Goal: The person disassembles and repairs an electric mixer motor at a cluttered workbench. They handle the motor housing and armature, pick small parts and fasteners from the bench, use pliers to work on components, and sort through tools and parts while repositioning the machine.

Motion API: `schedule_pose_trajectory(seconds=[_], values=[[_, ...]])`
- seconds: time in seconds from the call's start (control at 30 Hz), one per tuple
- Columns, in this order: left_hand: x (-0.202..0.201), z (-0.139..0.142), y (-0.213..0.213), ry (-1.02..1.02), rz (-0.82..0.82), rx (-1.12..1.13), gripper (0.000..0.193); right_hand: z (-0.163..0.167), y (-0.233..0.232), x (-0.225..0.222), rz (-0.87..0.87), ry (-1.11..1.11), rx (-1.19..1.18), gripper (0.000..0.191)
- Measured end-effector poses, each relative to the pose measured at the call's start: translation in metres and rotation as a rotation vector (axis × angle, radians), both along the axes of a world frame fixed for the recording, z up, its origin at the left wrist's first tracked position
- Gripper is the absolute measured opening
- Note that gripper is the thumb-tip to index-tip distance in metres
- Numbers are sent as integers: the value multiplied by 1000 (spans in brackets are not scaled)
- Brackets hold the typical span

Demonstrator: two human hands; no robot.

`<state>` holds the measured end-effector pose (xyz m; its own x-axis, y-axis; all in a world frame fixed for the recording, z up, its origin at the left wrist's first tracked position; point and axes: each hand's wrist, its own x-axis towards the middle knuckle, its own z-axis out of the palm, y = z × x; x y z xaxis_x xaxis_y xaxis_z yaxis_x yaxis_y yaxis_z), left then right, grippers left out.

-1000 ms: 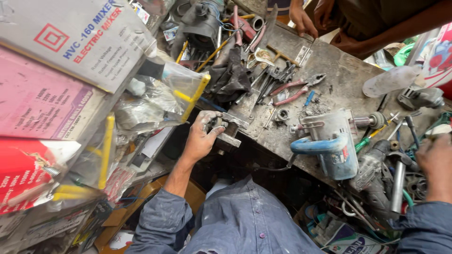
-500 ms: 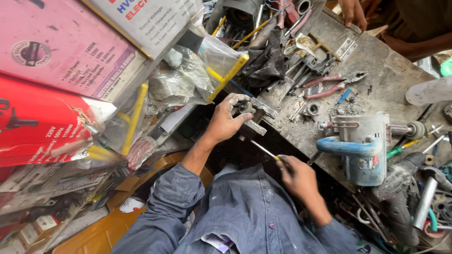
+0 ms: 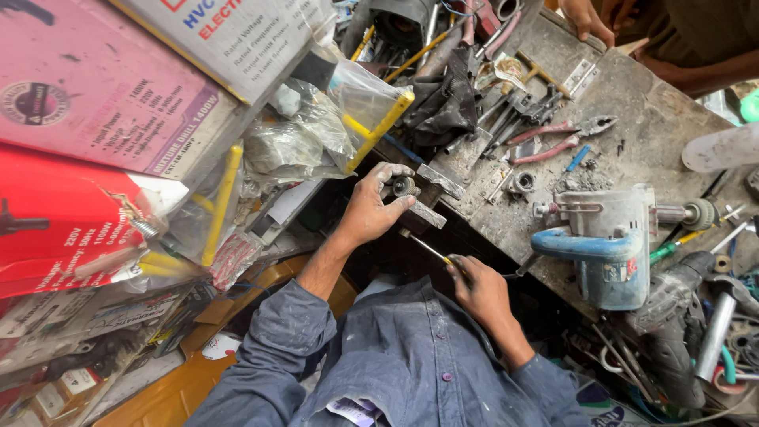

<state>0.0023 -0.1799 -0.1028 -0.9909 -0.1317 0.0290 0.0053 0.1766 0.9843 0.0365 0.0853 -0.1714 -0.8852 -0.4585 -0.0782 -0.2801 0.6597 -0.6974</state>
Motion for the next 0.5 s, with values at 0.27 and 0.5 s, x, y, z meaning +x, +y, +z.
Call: schedule_pose_trajectory(seconds=[0.27,0.5], values=[[-7,18,0,57,-33,-349,44,-50,-36,-15,-64,-170,7,28],[-16,24,-11,-47,-83,-390,45,-123,-145,-32,-186,-263,-674,37]])
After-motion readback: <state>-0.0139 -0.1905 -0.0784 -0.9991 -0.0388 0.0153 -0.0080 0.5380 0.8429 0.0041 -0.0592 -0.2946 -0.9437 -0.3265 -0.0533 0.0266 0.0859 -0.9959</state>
